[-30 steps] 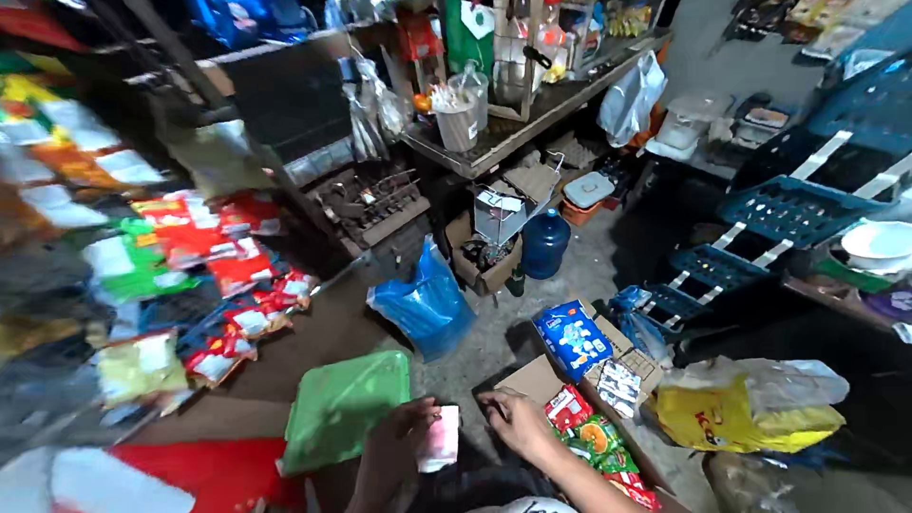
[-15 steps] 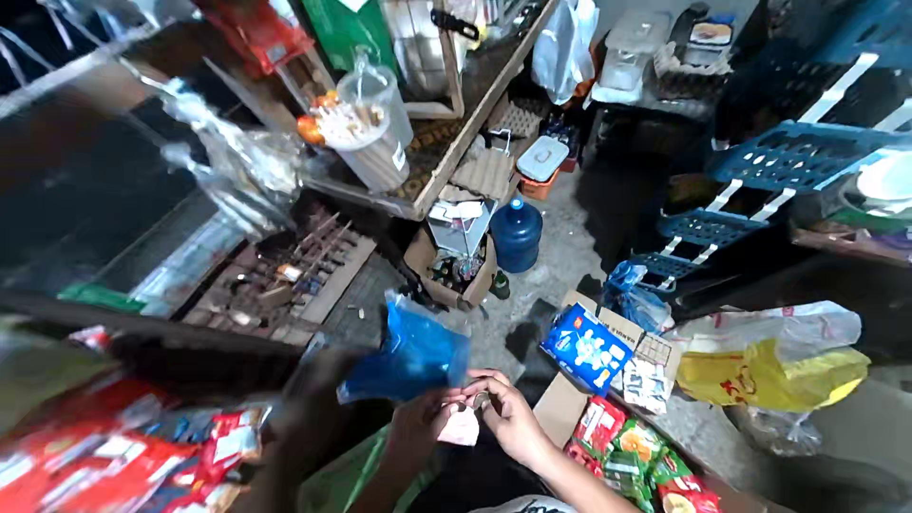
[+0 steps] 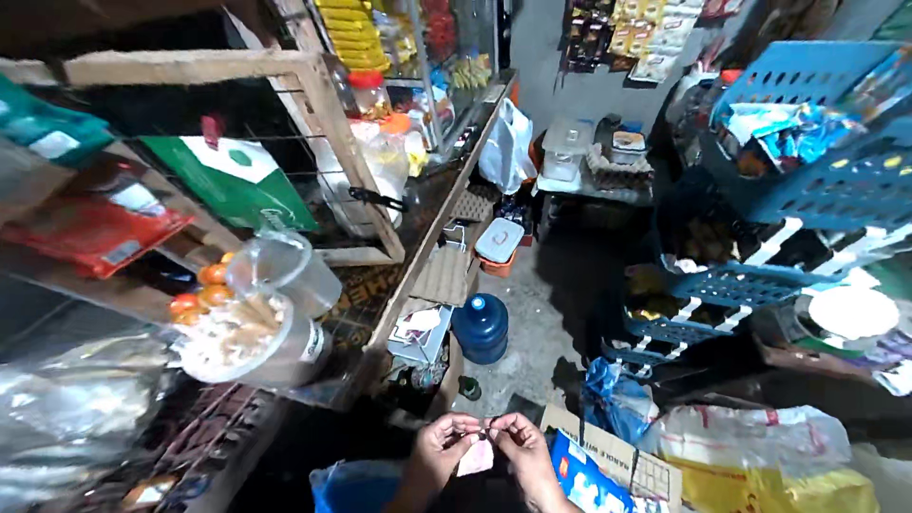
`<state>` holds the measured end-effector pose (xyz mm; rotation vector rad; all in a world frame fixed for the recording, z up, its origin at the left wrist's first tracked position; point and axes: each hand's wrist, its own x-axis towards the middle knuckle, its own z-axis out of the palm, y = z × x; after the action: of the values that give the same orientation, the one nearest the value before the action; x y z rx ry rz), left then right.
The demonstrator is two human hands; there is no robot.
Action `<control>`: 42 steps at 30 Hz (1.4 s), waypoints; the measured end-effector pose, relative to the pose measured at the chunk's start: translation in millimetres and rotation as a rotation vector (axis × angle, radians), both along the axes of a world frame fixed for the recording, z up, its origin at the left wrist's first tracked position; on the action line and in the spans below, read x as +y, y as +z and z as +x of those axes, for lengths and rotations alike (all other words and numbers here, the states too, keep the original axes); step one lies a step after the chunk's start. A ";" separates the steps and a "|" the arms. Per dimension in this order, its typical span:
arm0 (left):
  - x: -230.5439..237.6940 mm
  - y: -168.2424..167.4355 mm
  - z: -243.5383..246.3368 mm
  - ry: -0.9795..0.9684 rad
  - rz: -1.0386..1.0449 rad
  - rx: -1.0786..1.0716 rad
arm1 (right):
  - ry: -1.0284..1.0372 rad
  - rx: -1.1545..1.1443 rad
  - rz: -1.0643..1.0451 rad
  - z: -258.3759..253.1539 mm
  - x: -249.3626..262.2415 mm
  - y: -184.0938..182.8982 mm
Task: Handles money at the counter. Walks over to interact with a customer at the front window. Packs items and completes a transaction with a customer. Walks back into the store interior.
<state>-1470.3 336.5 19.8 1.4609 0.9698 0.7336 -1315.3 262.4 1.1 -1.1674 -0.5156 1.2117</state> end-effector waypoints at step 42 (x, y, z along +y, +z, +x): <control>371.6 26.8 334.1 0.230 0.161 0.179 | 0.473 -0.418 0.335 374.8 474.3 30.6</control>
<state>-1136.1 708.1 46.5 1.5916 1.2555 0.8748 -940.5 736.7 31.7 -1.0361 -1.3169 1.2099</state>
